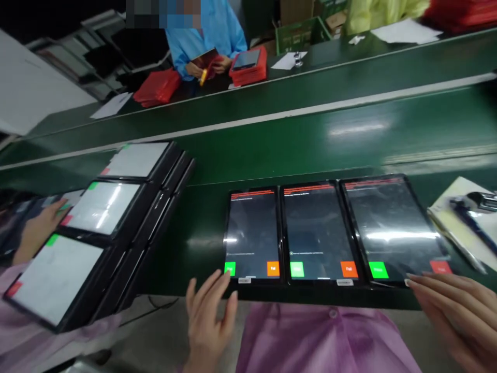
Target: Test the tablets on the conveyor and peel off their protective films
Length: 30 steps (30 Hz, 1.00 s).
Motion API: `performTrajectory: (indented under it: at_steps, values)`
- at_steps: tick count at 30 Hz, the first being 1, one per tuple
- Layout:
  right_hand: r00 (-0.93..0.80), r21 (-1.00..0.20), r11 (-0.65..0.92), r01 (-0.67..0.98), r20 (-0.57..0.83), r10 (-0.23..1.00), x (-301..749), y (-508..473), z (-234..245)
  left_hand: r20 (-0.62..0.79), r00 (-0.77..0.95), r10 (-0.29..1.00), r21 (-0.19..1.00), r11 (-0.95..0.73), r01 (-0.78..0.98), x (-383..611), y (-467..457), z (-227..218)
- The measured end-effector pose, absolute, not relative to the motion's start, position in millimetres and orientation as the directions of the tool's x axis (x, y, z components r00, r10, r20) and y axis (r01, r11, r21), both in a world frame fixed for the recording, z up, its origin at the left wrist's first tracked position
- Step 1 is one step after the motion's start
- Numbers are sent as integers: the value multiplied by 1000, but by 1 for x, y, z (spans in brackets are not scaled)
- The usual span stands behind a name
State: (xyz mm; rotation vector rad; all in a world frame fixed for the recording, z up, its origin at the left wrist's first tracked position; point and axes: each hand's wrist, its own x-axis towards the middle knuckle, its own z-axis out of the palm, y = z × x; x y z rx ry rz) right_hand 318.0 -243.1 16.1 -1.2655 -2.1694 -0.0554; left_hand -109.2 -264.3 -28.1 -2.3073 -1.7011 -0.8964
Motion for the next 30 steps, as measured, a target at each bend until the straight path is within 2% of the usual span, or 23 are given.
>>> performTrajectory:
  at_steps: [3,7,10,12,15,18,21,24,26,30]
  values:
    - [-425,-178,574,799,507,750,311,-243,17,504,164,848,177,-288,941,-138,-273,-41]
    - [-568,-29,650,759,460,683,307,-230,22,508,74,858,313,-263,912,-146,-272,-38]
    - [-581,-30,677,736,487,653,314,-200,30,487,37,872,390,-256,884,-144,-232,-25]
    - [-562,-37,668,743,506,654,319,-165,32,426,59,903,432,-260,864,-142,-187,-16]
    - [-517,-18,606,796,501,694,321,-104,21,209,91,974,519,-189,834,-137,-115,-5]
    - [-479,-33,562,827,483,733,318,-68,6,145,124,982,507,-181,843,-126,-77,6]
    - [-511,-55,594,803,450,732,318,-71,2,96,219,971,459,-238,856,-102,-74,19]
    - [-552,-73,630,773,413,725,321,-86,7,38,410,911,428,-386,817,-60,-71,25]
    - [-537,-73,613,786,410,737,325,-88,10,38,499,866,446,-462,767,-28,-59,23]
    - [-501,-42,568,822,421,756,330,-78,7,33,557,830,484,-501,717,6,-49,15]
